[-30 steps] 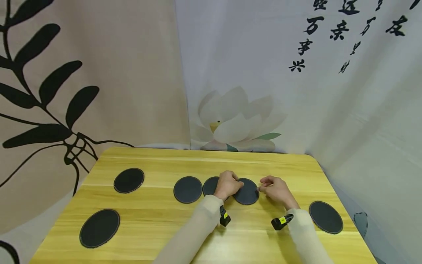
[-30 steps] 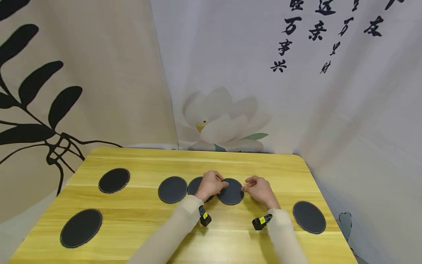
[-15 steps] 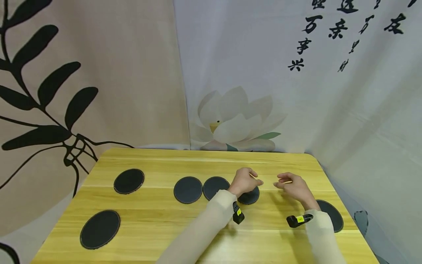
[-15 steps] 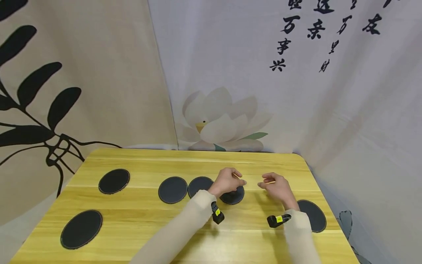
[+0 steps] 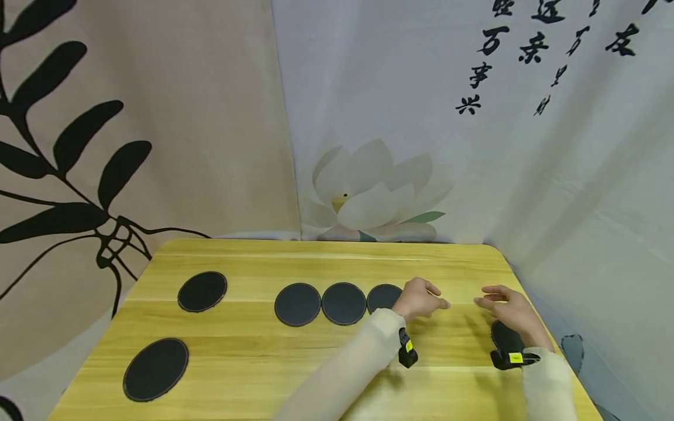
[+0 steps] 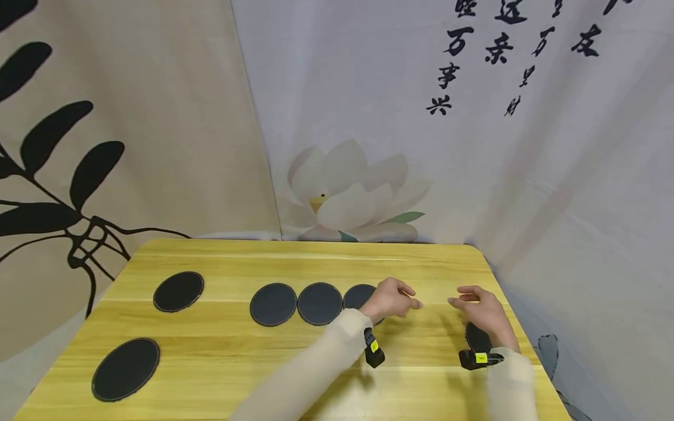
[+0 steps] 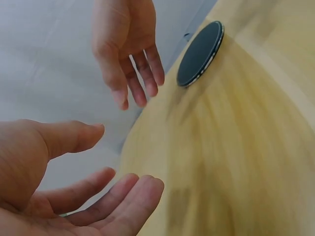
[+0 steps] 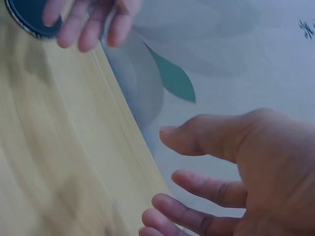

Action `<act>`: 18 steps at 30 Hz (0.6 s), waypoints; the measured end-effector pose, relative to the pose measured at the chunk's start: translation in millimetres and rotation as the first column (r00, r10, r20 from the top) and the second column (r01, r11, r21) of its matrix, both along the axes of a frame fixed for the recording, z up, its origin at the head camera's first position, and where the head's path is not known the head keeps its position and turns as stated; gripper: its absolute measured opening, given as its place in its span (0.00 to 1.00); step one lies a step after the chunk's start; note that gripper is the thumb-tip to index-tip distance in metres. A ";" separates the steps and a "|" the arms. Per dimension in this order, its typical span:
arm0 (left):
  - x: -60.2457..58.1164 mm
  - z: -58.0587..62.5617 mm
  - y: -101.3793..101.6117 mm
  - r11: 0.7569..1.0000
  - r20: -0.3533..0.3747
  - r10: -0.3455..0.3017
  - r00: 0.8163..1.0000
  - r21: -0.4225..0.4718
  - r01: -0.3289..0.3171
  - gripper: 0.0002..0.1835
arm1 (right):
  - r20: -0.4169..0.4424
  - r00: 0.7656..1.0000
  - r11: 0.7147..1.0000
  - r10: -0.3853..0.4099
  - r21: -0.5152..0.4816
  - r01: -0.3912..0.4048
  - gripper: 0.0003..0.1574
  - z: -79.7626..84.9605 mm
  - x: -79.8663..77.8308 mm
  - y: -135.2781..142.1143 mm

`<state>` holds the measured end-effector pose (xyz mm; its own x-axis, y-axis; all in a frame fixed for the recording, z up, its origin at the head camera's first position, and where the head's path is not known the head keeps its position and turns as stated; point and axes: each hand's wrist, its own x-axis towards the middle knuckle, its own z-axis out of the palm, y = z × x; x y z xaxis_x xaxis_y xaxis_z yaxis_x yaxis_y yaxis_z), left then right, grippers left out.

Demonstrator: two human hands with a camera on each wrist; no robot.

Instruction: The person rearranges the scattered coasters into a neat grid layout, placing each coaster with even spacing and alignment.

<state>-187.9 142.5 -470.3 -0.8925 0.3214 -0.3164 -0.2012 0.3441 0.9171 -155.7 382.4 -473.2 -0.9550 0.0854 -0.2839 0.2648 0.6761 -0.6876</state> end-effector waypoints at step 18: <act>18.4 -20.9 53.2 0.995 0.079 0.084 0.993 0.047 -0.088 0.08 | 0.150 0.978 0.989 -0.144 0.012 0.144 0.61 -9.4 25.5 72.6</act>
